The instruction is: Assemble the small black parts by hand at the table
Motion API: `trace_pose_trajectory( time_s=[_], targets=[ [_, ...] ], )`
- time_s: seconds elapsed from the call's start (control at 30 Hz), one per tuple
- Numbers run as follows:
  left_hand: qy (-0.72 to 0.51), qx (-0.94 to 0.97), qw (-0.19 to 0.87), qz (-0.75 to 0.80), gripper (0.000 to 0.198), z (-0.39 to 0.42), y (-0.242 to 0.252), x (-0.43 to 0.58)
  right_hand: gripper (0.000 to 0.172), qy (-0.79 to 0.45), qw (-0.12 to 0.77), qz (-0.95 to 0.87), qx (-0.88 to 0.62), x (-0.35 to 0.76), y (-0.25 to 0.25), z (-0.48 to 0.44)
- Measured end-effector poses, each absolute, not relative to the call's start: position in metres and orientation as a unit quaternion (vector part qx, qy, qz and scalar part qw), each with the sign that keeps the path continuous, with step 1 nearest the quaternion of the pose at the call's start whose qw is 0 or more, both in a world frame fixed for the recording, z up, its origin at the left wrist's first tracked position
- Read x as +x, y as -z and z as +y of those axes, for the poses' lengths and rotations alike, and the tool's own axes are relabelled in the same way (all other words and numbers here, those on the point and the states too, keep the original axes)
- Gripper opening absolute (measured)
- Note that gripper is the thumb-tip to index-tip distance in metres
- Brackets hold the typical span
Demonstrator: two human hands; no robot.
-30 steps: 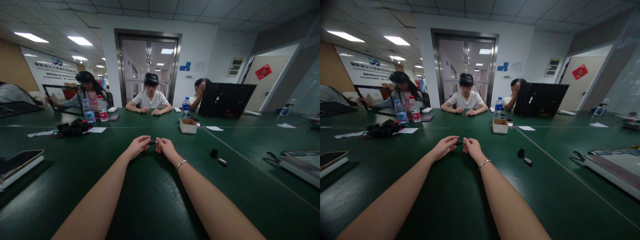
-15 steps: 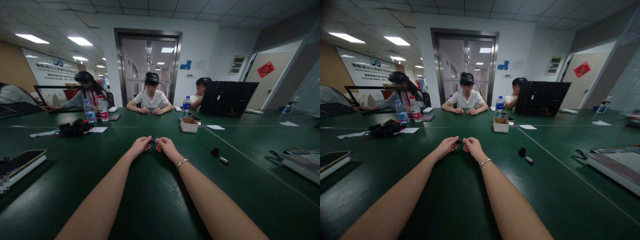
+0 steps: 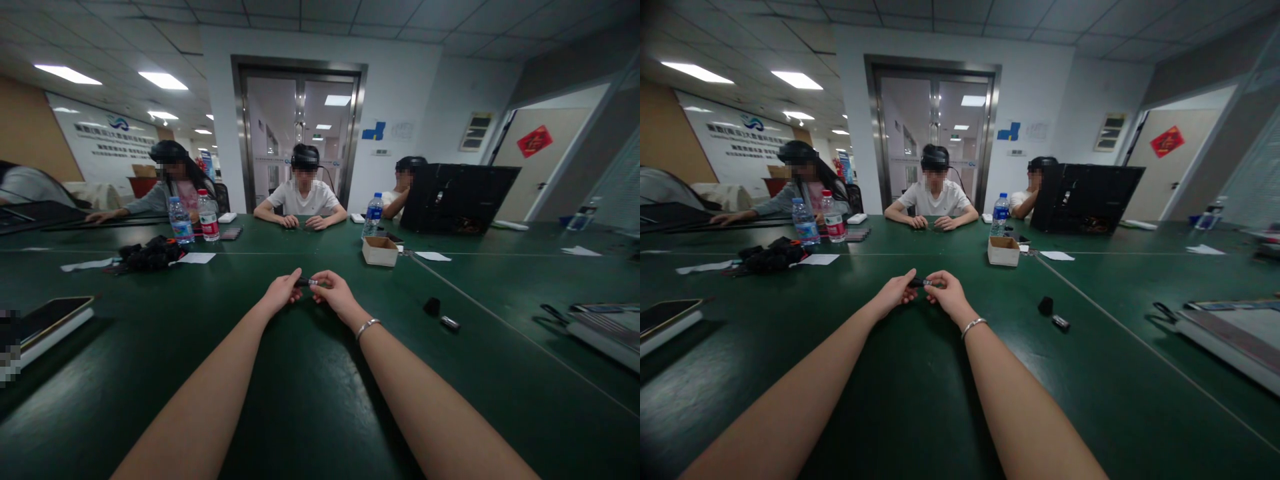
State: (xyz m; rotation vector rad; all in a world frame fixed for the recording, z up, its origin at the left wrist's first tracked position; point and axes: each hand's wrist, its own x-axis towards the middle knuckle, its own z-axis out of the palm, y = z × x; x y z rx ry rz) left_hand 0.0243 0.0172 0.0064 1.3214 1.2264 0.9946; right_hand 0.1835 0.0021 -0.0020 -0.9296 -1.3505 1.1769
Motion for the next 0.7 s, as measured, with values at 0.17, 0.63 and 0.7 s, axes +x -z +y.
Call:
trace_pose_trajectory(
  time_s=[0.17, 0.63, 0.7],
  targets=[
    [-0.409, 0.558, 0.5, 0.521, 0.056, 0.022, -0.002, 0.024, 0.027, -0.487, 0.54, -0.562, -0.395, 0.183, 0.002, 0.002],
    [-0.418, 0.547, 0.523, 0.503, 0.058, 0.028, 0.001, 0.023, 0.03, -0.504, 0.512, -0.562, -0.409, 0.18, -0.003, 0.0],
    [-0.418, 0.548, 0.521, 0.503, 0.057, 0.028, 0.002, 0.023, 0.03, -0.507, 0.516, -0.56, -0.403, 0.18, -0.003, 0.001]
  ],
)
